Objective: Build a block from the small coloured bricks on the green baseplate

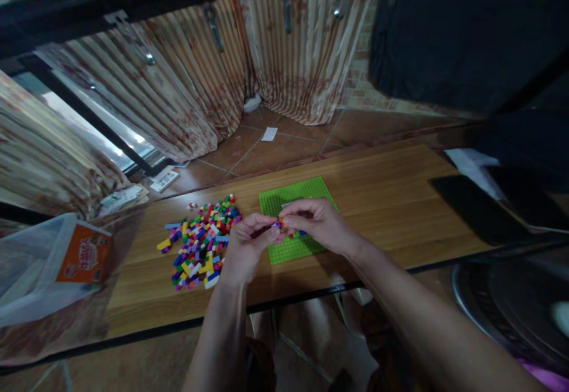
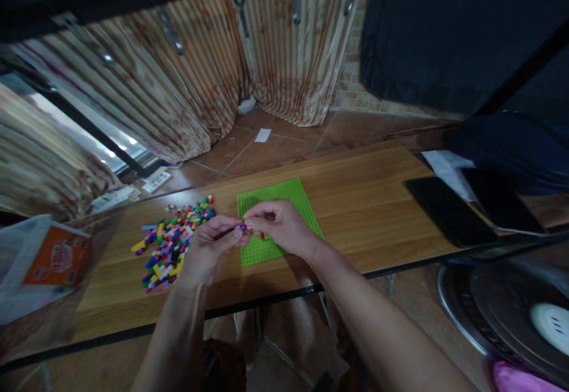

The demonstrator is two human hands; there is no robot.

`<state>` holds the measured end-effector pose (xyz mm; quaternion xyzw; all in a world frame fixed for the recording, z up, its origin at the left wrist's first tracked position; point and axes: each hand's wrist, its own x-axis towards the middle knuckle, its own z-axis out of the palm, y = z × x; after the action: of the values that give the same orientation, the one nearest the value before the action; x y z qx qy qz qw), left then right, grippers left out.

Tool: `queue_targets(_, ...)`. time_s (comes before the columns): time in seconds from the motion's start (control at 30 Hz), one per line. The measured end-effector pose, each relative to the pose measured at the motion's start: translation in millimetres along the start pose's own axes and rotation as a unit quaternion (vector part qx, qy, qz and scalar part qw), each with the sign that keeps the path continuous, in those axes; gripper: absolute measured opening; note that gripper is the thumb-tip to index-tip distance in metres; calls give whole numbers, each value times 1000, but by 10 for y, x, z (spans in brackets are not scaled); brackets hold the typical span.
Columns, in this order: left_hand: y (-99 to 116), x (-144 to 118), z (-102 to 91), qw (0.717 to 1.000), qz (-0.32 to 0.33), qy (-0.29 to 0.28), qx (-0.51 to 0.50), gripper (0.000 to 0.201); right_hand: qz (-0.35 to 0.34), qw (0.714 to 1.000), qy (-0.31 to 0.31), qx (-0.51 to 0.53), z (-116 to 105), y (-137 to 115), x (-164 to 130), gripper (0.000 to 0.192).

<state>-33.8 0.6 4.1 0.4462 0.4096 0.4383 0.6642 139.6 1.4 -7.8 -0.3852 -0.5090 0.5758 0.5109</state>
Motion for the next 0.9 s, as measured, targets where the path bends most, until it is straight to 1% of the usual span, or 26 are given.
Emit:
queue_targets(0.13, 56, -19, 24, 998, -9, -38, -46, 26, 13, 996, 16, 81, -55, -15, -10, 32)
queue_targets(0.23, 67, -17, 23, 997, -4, -58, -49, 23, 35, 994, 33, 97, -143, -53, 1, 29)
queue_targets(0.33, 40, 6, 0, 999, 0, -39, -22, 22, 37, 993, 61, 98, -282, -121, 21, 28)
queue_targets(0.43, 0, 42, -36, 999, 2, -6, 31, 23, 11, 992, 102, 77, -446, -190, 32, 31)
queue_targets(0.5, -27, 64, -57, 997, 4, 10, 81, 22, -10, 991, 129, 38, -539, -209, 30, 30)
queue_targets(0.57, -59, 83, -69, 991, 6, 16, 133, 21, -19, 990, 136, -16, -598, -195, 18, 29)
queue_targets(0.67, -119, 111, -72, 982, 16, 10, 188, 21, -19, 987, 116, -110, -617, -123, -15, 26)
queue_targets(0.73, -160, 128, -68, 978, 24, 8, 205, 21, -29, 978, 101, -182, -599, -69, -39, 23)
queue_targets(0.8, -193, 143, -64, 975, 27, 13, 218, 22, -43, 955, 82, -282, -571, -36, -57, 19)
queue_targets(0.9, -225, 162, -62, 970, 33, 21, 239, 22, -52, 901, 52, -427, -523, -37, -69, 11)
